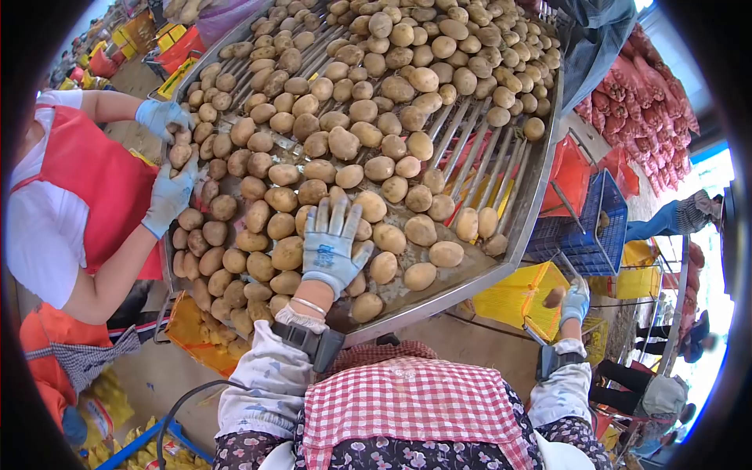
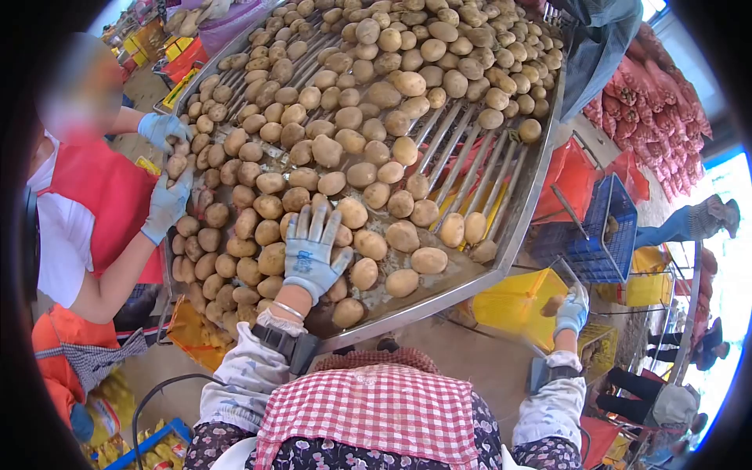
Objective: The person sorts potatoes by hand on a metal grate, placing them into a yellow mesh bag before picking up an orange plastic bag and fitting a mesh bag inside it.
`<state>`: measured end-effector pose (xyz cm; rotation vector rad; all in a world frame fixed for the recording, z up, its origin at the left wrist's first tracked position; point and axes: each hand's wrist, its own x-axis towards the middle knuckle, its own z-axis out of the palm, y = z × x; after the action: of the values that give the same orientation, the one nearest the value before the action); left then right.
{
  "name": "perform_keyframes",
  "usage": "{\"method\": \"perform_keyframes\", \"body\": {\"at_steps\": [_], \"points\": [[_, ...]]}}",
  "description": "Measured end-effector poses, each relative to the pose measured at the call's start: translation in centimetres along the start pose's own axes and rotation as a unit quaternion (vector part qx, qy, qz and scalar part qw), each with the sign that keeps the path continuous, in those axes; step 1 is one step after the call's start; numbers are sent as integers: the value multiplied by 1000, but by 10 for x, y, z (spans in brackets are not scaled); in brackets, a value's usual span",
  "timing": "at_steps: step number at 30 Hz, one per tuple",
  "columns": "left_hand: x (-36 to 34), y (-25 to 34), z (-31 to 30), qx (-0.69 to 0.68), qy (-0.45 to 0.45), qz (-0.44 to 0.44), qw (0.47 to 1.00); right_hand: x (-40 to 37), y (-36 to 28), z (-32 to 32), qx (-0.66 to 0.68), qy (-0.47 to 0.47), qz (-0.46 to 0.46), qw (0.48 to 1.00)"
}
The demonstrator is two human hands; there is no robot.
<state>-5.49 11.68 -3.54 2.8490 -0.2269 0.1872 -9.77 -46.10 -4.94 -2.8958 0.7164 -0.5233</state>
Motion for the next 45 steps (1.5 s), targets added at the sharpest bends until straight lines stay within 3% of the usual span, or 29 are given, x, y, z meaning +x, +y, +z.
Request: {"method": "perform_keyframes", "body": {"at_steps": [2,3,6,7,9,11,12,13,15,16,17,19,21,23,25,26,27,29,33,34,36,38,39,41,43,45], "points": [[-11,-7,-1,12,0,-10,1000,-16,-90,-28,216,-21,-57,975],[-23,-11,-2,5,5,-14,1000,-20,-103,-13,252,-76,-79,962],[-57,-19,-13,26,-15,-43,999,-54,-234,-27,216,-183,-375,883],[-66,-20,-17,51,-41,-71,995,-72,-282,-42,113,-245,-343,900],[-80,-23,-21,85,-54,-88,991,-101,-319,-35,72,-324,-304,893],[-93,-25,-19,108,-52,-114,986,-122,-325,-25,200,-390,-390,810],[-97,-23,-23,97,-62,-132,984,-125,-336,-38,265,-374,-452,765],[-103,-25,-23,97,-63,-136,984,-118,-337,-37,265,-376,-455,763],[-117,-32,-21,116,-46,-191,974,-96,-337,-31,304,-267,-466,787],[-123,-37,-20,122,-35,-198,972,-92,-344,-28,399,-208,-337,827],[-127,-41,-19,121,-35,-204,971,-83,-342,-27,306,-198,-322,874],[-132,-51,-22,146,-42,-243,958,-89,-341,-23,126,-367,-339,857],[-137,-55,-23,152,-37,-278,948,-122,-332,-9,161,-382,-434,800],[-141,-58,-21,187,-2,-277,942,-136,-338,-11,175,-396,-453,779],[-125,-23,-46,47,14,-194,980,-142,-350,-22,230,-538,-390,711],[-116,-11,-60,-64,-76,-153,983,-141,-358,-24,191,-556,-430,686],[-121,-10,-50,-62,-72,-165,982,-144,-362,-21,189,-558,-440,678],[-139,-21,-21,-14,-20,-166,986,-155,-373,-10,158,-466,-616,615],[-168,-72,-36,83,2,-284,955,-169,-412,-22,298,-484,-573,591],[-176,-83,-42,84,3,-292,953,-164,-422,-22,314,-424,-591,611],[-191,-100,-49,109,66,-339,932,-149,-432,-13,394,-205,-577,685],[-191,-98,-50,103,109,-345,927,-125,-441,3,312,-112,-556,763],[-183,-88,-53,98,109,-346,927,-124,-437,12,307,-111,-557,763],[-160,-67,-59,2,54,-236,970,-126,-432,24,147,-136,-576,793],[-154,-80,-41,11,18,-214,977,-136,-426,18,168,-183,-571,783],[-155,-111,-37,111,32,-303,946,-143,-415,0,185,-248,-654,690]]}}
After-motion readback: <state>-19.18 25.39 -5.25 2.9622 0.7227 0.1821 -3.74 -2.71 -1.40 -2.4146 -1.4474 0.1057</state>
